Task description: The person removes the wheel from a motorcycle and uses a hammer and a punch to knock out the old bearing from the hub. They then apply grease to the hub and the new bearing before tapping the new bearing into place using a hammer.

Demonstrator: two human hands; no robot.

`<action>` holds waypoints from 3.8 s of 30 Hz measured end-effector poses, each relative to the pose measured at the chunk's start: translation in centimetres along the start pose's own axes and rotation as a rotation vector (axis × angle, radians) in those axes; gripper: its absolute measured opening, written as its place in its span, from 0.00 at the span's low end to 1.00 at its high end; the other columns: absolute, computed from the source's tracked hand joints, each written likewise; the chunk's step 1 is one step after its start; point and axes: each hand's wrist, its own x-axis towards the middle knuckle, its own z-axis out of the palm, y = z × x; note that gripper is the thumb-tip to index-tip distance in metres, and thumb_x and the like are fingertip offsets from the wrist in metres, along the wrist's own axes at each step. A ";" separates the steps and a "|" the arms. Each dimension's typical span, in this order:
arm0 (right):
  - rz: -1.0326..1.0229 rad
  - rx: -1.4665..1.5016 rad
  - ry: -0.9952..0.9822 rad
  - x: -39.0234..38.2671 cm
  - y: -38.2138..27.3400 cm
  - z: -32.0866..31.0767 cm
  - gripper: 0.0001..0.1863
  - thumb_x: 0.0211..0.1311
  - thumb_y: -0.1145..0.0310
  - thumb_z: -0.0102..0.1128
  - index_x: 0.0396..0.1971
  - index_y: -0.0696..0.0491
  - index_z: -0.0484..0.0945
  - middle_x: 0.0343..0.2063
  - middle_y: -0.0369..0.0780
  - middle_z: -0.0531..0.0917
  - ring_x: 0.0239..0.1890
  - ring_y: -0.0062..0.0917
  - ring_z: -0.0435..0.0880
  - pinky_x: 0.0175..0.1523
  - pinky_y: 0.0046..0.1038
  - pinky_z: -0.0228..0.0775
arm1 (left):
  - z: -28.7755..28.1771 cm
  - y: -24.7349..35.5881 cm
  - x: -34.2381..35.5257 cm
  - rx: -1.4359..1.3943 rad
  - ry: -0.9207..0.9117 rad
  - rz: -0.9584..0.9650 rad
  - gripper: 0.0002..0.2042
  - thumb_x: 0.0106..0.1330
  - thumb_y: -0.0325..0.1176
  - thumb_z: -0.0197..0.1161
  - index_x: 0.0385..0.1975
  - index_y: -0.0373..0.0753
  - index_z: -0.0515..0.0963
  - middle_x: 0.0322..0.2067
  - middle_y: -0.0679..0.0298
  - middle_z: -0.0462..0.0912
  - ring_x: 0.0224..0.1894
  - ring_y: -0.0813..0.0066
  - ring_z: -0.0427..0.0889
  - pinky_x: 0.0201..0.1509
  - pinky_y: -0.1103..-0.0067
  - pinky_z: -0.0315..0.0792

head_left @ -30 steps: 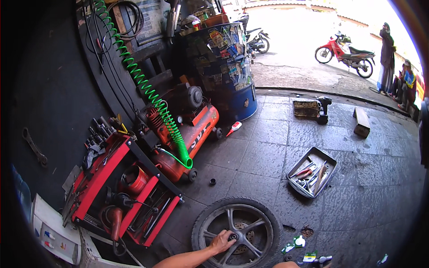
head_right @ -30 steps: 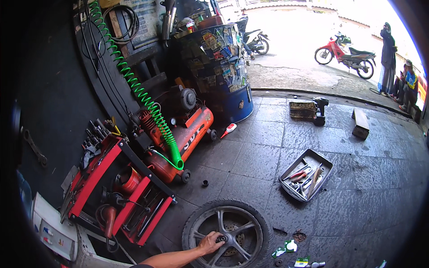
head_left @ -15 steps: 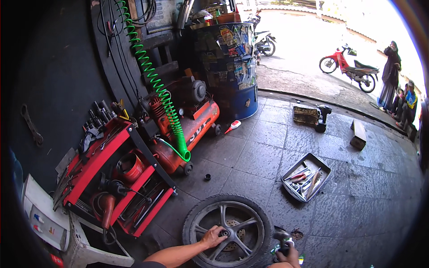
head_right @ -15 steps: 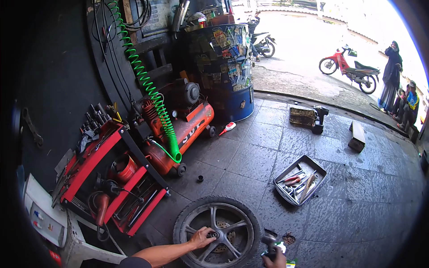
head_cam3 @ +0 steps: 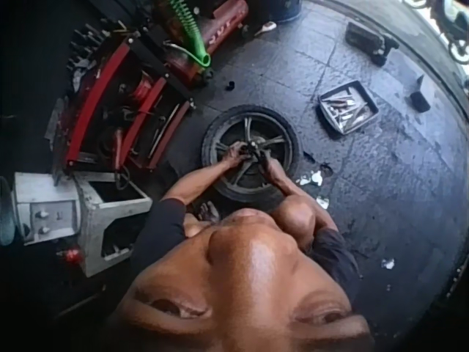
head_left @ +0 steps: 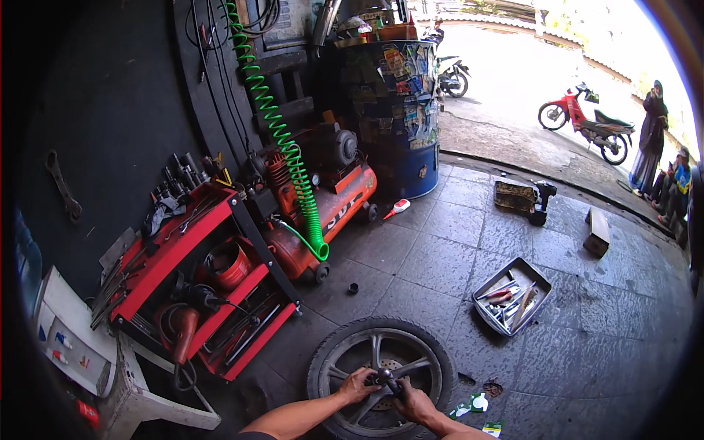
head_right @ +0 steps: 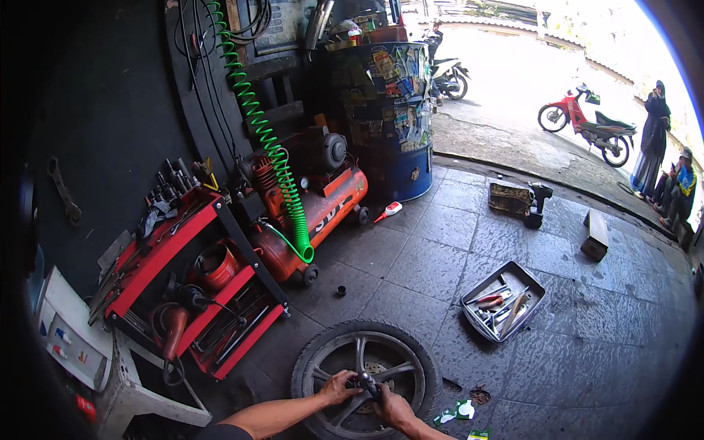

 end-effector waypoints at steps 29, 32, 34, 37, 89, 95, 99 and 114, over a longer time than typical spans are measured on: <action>0.031 -0.019 -0.010 1.1 0.0 1.8 0.32 0.61 0.60 0.67 0.60 0.59 0.67 0.36 0.60 0.85 0.42 0.58 0.84 0.47 0.51 0.76 | -0.5 -0.2 0.1 -0.021 0.045 0.094 0.26 0.57 0.50 0.75 0.47 0.37 0.78 0.41 0.53 0.80 0.45 0.52 0.82 0.49 0.65 0.76; 0.012 -0.026 0.002 1.4 0.4 2.1 0.32 0.61 0.60 0.67 0.60 0.59 0.67 0.36 0.60 0.84 0.41 0.58 0.84 0.46 0.51 0.76 | 0.0 -1.1 0.2 0.007 0.032 0.081 0.25 0.58 0.48 0.75 0.48 0.39 0.77 0.44 0.52 0.81 0.47 0.52 0.83 0.51 0.64 0.77; 0.013 -0.022 -0.012 0.8 0.4 2.1 0.31 0.61 0.60 0.66 0.60 0.59 0.67 0.36 0.60 0.84 0.41 0.58 0.84 0.46 0.52 0.76 | 0.0 -0.8 0.2 0.014 0.022 0.061 0.25 0.57 0.47 0.75 0.48 0.39 0.77 0.44 0.52 0.81 0.47 0.52 0.83 0.51 0.64 0.77; -0.020 -0.033 0.025 0.3 0.2 1.7 0.30 0.61 0.62 0.66 0.59 0.57 0.67 0.35 0.60 0.84 0.40 0.59 0.84 0.45 0.53 0.76 | 0.2 -0.2 -0.2 0.007 0.026 0.060 0.24 0.57 0.45 0.76 0.48 0.39 0.77 0.43 0.53 0.81 0.47 0.53 0.83 0.52 0.65 0.77; 0.048 -0.088 -0.047 1.2 -2.2 0.6 0.28 0.64 0.70 0.64 0.60 0.56 0.63 0.36 0.58 0.85 0.43 0.54 0.86 0.46 0.45 0.76 | 0.6 -10.4 -31.5 0.119 0.607 -1.169 0.17 0.57 0.42 0.74 0.36 0.35 0.81 0.34 0.49 0.87 0.40 0.46 0.86 0.47 0.60 0.77; 0.033 -0.059 -0.036 2.0 -2.4 0.4 0.26 0.63 0.70 0.64 0.59 0.56 0.65 0.36 0.54 0.86 0.41 0.44 0.89 0.46 0.39 0.77 | 0.6 -10.6 -31.6 0.110 0.618 -1.149 0.15 0.58 0.41 0.73 0.33 0.35 0.82 0.34 0.49 0.87 0.40 0.47 0.86 0.46 0.60 0.77; 0.060 -0.025 -0.016 1.6 -4.0 0.0 0.26 0.65 0.71 0.63 0.59 0.58 0.63 0.35 0.58 0.85 0.40 0.54 0.87 0.43 0.45 0.77 | 0.4 -11.2 -32.2 0.142 0.596 -1.128 0.14 0.59 0.40 0.71 0.34 0.35 0.82 0.35 0.47 0.87 0.40 0.44 0.85 0.45 0.58 0.77; 0.029 -0.105 -0.115 3.0 -2.9 0.9 0.27 0.64 0.70 0.63 0.58 0.57 0.62 0.33 0.59 0.85 0.41 0.56 0.85 0.42 0.48 0.76 | -4.7 -7.1 -29.4 0.323 0.685 -0.969 0.11 0.72 0.38 0.53 0.45 0.36 0.71 0.35 0.39 0.84 0.39 0.36 0.82 0.41 0.50 0.72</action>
